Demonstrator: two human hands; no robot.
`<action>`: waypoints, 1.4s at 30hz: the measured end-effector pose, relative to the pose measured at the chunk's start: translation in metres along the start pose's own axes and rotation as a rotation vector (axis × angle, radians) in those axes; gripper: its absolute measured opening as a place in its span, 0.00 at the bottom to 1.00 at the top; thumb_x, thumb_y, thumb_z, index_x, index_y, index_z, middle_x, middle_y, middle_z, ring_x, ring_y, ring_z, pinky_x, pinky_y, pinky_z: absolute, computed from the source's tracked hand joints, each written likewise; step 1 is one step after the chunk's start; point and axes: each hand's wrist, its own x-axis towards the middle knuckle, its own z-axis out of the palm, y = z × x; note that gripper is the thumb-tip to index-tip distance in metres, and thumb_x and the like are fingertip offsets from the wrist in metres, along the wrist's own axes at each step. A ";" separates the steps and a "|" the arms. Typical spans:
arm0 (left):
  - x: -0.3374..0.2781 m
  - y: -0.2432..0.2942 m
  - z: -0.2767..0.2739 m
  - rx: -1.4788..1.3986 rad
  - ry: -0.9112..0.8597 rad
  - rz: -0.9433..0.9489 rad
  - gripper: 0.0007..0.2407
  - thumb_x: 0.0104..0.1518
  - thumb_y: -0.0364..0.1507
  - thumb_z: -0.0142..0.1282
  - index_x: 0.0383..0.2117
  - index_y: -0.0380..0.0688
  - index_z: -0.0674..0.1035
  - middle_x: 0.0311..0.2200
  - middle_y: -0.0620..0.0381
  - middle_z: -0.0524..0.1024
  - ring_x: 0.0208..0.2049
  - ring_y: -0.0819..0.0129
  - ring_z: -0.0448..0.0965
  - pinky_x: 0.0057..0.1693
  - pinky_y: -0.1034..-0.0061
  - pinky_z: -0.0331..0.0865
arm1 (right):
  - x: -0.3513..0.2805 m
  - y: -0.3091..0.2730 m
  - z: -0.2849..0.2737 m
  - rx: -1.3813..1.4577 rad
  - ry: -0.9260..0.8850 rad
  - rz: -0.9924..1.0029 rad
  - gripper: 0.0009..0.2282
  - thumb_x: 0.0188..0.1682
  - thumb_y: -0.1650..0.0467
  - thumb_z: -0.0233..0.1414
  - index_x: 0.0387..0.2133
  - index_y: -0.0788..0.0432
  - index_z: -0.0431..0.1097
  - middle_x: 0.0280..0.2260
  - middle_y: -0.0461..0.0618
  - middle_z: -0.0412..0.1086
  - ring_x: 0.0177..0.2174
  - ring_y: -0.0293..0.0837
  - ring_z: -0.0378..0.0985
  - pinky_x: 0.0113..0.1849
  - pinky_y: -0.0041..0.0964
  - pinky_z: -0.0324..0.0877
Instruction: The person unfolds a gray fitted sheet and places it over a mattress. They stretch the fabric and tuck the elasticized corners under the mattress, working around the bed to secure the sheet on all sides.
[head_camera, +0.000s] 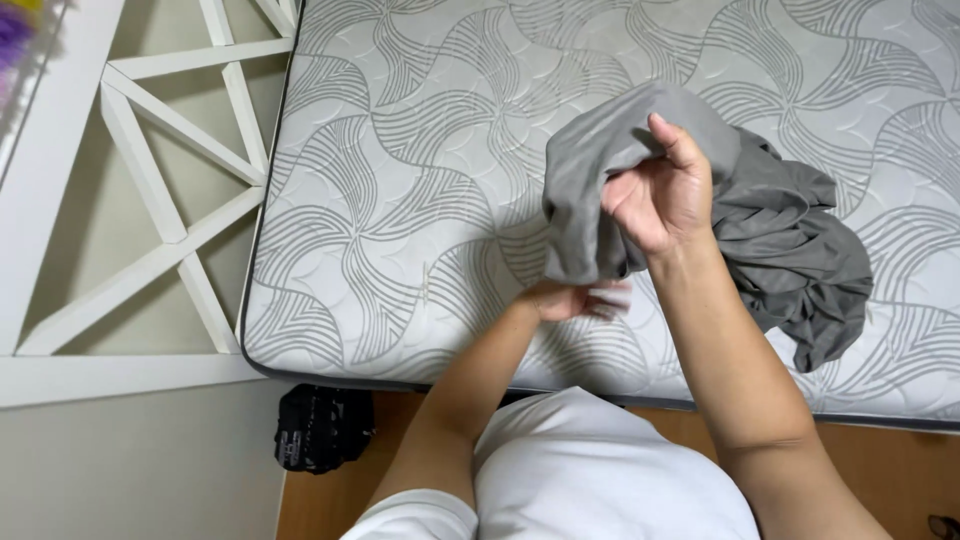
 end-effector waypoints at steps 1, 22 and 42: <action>-0.014 0.024 0.016 -0.004 -0.009 -0.007 0.29 0.71 0.42 0.49 0.71 0.30 0.62 0.64 0.43 0.70 0.61 0.47 0.76 0.61 0.58 0.74 | 0.002 0.009 0.008 -0.004 0.008 -0.008 0.12 0.57 0.67 0.53 0.50 0.61 0.68 0.53 0.53 0.72 0.57 0.53 0.74 0.64 0.59 0.64; -0.227 0.231 -0.166 0.073 0.892 0.282 0.14 0.57 0.34 0.58 0.46 0.40 0.79 0.40 0.49 0.82 0.44 0.56 0.81 0.55 0.56 0.75 | -0.032 0.152 -0.374 -0.341 0.560 0.242 0.18 0.50 0.65 0.57 0.50 0.60 0.66 0.46 0.58 0.72 0.26 0.49 0.78 0.15 0.34 0.70; -0.360 0.148 -0.021 0.733 0.708 0.096 0.28 0.52 0.27 0.62 0.63 0.43 0.73 0.46 0.46 0.76 0.44 0.67 0.76 0.51 0.73 0.69 | 0.170 0.292 -0.090 -2.204 -0.625 0.762 0.22 0.38 0.65 0.62 0.48 0.55 0.74 0.39 0.56 0.79 0.42 0.55 0.82 0.45 0.45 0.73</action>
